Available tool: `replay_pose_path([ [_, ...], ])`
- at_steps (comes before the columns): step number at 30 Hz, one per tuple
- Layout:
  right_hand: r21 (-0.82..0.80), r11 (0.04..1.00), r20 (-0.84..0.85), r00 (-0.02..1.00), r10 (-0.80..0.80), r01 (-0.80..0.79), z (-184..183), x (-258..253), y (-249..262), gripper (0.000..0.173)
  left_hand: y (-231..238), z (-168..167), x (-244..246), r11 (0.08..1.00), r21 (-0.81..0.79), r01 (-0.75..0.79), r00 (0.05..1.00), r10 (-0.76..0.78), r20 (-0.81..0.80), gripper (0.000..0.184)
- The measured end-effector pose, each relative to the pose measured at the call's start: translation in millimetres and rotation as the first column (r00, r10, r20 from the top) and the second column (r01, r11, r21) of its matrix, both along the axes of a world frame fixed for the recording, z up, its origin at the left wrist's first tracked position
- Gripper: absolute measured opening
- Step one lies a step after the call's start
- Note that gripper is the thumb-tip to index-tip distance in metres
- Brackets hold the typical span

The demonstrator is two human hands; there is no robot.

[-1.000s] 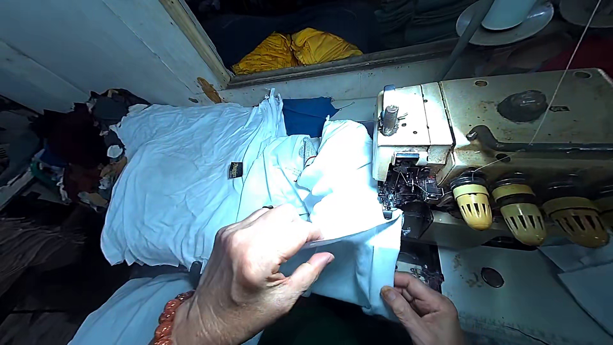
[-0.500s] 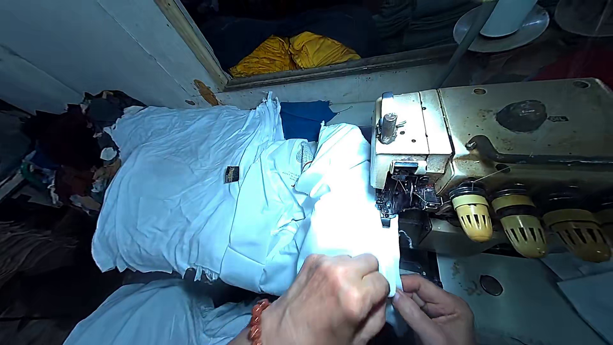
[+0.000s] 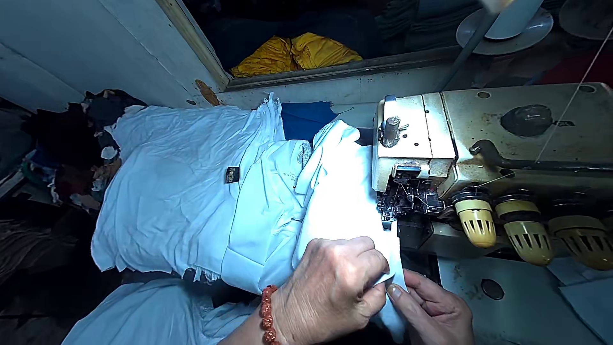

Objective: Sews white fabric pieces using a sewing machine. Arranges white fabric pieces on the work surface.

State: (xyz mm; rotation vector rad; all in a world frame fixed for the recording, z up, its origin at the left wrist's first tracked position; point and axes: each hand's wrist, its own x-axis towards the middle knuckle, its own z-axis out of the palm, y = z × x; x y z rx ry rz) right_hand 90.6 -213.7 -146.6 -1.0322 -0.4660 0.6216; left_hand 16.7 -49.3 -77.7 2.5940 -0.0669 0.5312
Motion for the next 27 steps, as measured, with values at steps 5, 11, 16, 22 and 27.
replay_pose_path([
  [5, 0.001, 0.998, 0.044, 0.997, -0.062, 0.062, -4.9, 1.7, 10.8, 0.019, -3.5, -3.5, 13.1, 0.992, 0.112, -0.051, 0.998, 0.046, 0.046, 0.016],
  [11, -0.019, 0.994, 0.019, 0.994, -0.106, 0.106, 3.8, -2.1, 13.0, 0.019, -0.4, -3.4, 10.8, 0.977, 0.123, -0.172, 0.985, 0.167, 0.052, 0.014],
  [16, 0.012, 0.996, -0.033, 0.995, -0.09, 0.091, 2.1, -3.0, 5.0, 0.022, -8.6, -2.8, -2.2, 0.967, 0.172, -0.189, 0.982, 0.19, 0.015, 0.016],
  [22, 0.018, 0.997, -0.04, 0.996, -0.079, 0.079, 0.4, -4.3, 4.7, 0.024, -8.7, -6.2, -5.7, 0.973, 0.155, -0.171, 0.976, 0.147, 0.159, 0.018],
  [27, 0.043, 0.997, 0.026, 0.997, -0.066, 0.065, -4.8, -12.0, 11.4, 0.025, -12.1, -5.6, -1.8, 0.975, 0.178, -0.131, 0.972, 0.091, 0.216, 0.018],
])
